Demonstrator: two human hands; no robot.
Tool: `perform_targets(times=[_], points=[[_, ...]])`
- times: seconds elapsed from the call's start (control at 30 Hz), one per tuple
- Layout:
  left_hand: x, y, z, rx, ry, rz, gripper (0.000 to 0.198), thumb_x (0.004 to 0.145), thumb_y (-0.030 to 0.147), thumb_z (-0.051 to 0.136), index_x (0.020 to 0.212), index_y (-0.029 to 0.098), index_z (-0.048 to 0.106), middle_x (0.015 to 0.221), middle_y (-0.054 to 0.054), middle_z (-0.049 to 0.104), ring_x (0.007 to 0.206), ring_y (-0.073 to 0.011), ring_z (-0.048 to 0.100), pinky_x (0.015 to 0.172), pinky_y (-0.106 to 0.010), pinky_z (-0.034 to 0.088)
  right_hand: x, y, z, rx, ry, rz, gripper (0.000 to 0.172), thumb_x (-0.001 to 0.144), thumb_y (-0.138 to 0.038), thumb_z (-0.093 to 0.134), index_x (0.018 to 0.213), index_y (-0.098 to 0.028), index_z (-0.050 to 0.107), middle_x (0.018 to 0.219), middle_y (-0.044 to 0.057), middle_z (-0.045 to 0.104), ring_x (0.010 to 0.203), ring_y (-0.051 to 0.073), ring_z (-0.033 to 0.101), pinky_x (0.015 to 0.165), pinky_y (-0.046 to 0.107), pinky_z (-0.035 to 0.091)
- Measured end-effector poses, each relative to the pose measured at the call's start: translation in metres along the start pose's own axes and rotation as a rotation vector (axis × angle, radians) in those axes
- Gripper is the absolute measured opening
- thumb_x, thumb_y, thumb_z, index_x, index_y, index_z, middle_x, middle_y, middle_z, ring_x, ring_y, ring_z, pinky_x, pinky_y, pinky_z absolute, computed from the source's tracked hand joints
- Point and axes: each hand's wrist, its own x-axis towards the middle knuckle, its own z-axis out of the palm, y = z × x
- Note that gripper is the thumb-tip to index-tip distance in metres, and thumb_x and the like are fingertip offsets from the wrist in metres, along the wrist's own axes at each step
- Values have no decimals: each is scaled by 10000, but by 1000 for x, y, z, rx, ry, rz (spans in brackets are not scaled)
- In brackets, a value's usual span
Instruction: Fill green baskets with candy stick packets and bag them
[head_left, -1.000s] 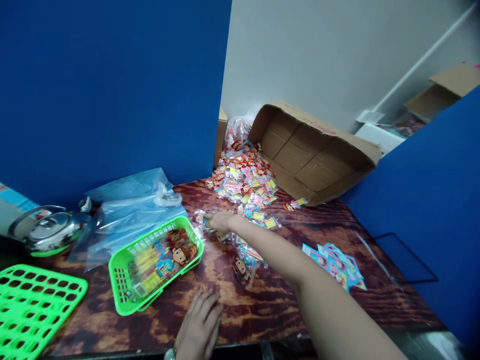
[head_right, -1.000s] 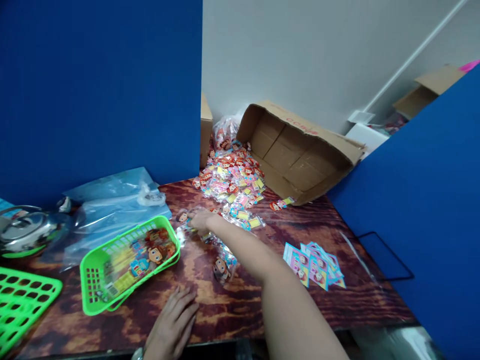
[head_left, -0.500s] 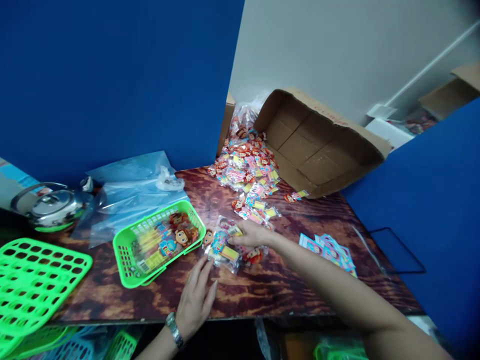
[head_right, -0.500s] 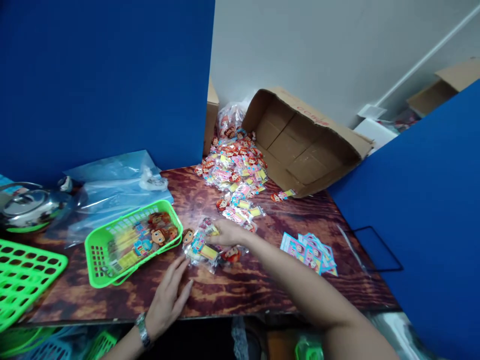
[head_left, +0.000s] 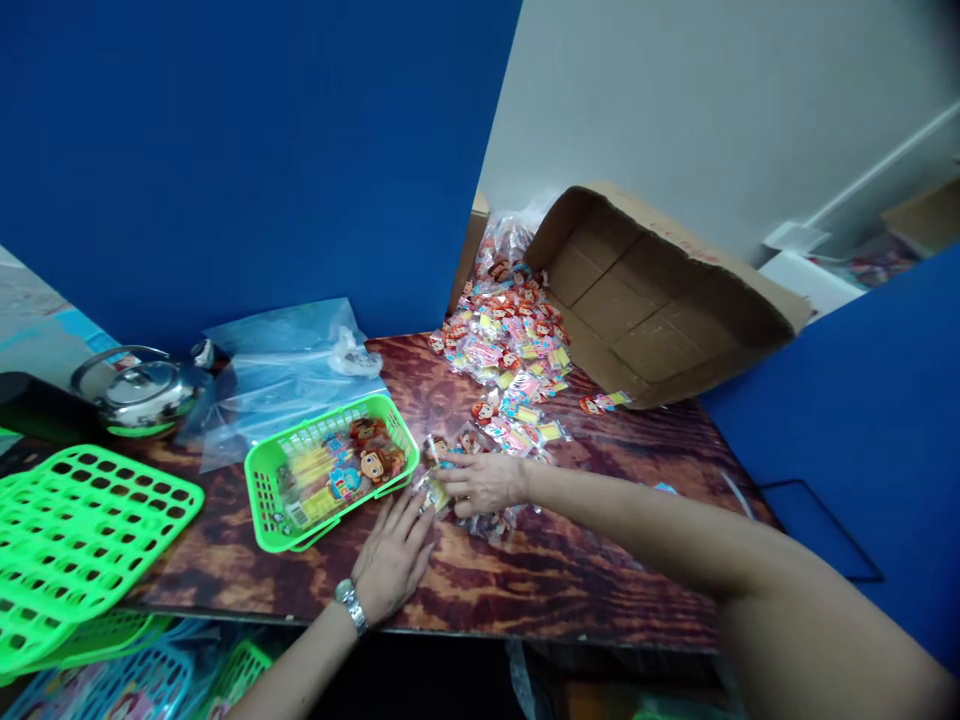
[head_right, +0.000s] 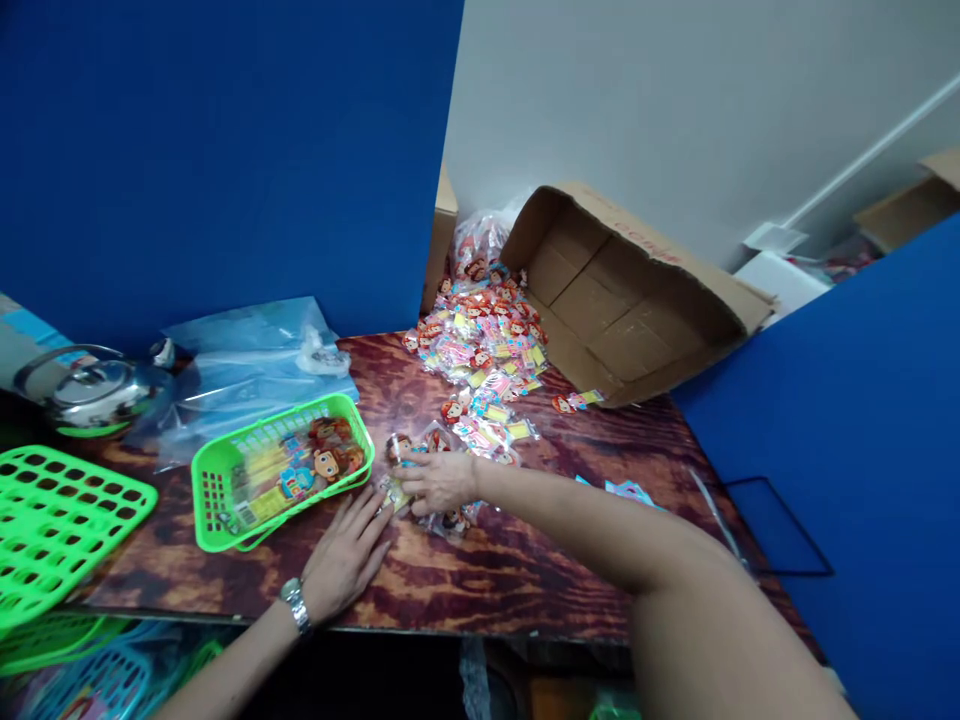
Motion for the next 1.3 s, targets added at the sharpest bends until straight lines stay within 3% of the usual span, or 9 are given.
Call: perform_targets(times=[0.17,0.27,0.4,0.57,0.73,0.83,0.97,1.1,1.3], points=[[2,3,1,35,-15,-10,443,869,260,462,1297,145,469,1377,-132,462,1309,-303,355,1031,-488,348,-6,-1,-13,23,-166,281,190,914,-138,405,979,-198,573,811,44,602,784,156,565,923,421,366],[3,4,1,56,-3,-2,434,863,255,466,1279,134,483,1354,-144,482,1296,-317,367,1019,-500,358,0,5,-17,113,-270,442,161,869,-174,479,998,-159,573,962,103,602,881,188,558,840,379,409],[1,5,-1,44,31,-5,418,853,229,470,1260,139,498,1348,-160,474,1286,-318,373,1015,-505,360,11,14,-12,164,-255,401,293,788,-257,582,1063,-158,563,1266,158,483,1170,279,431,925,433,354],[-5,6,-3,9,67,-61,417,846,228,493,1260,170,499,1245,-157,538,1189,-310,469,1000,-519,375,12,14,-14,184,-262,481,348,817,-215,522,1162,-171,511,1021,112,596,958,225,532,951,488,306],[-10,5,-5,-128,95,-120,406,863,198,461,1265,147,450,1248,-143,544,1192,-279,478,1011,-495,390,22,0,-26,273,-280,477,280,815,-313,552,1060,-178,565,991,101,600,934,216,528,932,462,321],[-12,8,-12,-278,136,-274,392,884,195,431,1272,145,411,1280,-158,502,1208,-240,473,1000,-427,425,33,-7,-22,238,-319,449,320,738,-349,642,1010,-190,589,1165,139,535,1037,260,495,897,453,339],[-14,15,-24,-411,151,-387,615,874,286,487,1407,148,214,1393,-189,362,1301,-257,375,1022,-434,407,41,-10,-18,169,-347,489,390,786,-294,590,1152,-191,505,1080,136,587,874,229,561,777,405,383],[-14,21,-22,-490,235,-452,836,815,372,587,1448,162,83,1425,-196,326,1314,-290,360,1022,-458,399,58,-24,-26,134,-213,505,384,918,-205,401,1301,-215,372,885,69,640,814,203,561,752,377,364],[-25,15,-5,-521,248,-440,746,865,235,475,1460,200,28,1360,-183,446,1183,-243,529,923,-373,486,79,-56,-32,170,-150,646,386,905,-333,477,1213,-103,437,892,99,628,867,229,537,787,391,361]])
